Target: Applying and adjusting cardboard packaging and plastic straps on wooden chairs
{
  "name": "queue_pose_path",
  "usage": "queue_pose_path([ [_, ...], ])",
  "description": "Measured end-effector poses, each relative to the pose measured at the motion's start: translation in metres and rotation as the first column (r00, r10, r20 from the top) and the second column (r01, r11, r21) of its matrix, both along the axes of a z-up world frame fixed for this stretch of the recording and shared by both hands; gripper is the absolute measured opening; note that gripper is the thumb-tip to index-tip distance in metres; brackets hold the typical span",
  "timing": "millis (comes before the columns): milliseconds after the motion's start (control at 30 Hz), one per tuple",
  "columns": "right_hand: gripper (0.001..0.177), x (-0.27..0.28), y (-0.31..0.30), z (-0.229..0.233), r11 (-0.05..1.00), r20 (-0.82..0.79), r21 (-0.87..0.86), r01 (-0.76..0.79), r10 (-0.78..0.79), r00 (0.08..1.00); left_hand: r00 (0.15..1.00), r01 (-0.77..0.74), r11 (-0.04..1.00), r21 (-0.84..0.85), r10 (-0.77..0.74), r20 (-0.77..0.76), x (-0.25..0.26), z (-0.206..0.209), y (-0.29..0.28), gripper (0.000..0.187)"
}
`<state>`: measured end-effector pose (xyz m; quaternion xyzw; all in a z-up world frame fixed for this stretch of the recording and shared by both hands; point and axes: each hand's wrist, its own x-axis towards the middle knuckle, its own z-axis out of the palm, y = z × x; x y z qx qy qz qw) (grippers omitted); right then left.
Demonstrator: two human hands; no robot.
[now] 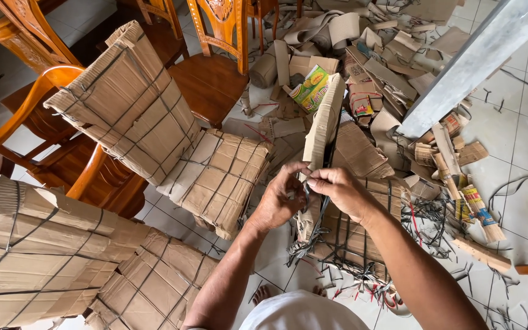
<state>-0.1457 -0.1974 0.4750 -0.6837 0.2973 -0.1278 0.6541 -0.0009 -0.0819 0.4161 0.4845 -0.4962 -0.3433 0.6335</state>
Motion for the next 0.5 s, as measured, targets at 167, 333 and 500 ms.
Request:
queue_pose_path([
  [167, 0.016, 0.004, 0.001, -0.001, 0.998, 0.049, 0.026, 0.058, -0.059, 0.997, 0.988, -0.15, 0.977, -0.153, 0.154, 0.018, -0.008, -0.001, -0.01, 0.017],
  [333, 0.019, 0.001, 0.008, -0.004, 0.992, 0.064, -0.109, 0.068, -0.061, 0.996, 0.933, -0.332, 0.931, 0.15, 0.348, -0.097, -0.004, -0.015, -0.025, 0.034],
  [500, 0.021, -0.002, 0.006, -0.047, 0.555, 0.021, -0.827, 0.087, -0.123, 0.992, 0.88, -0.264, 0.888, 0.377, 0.382, -0.281, 0.005, -0.014, -0.036, 0.031],
])
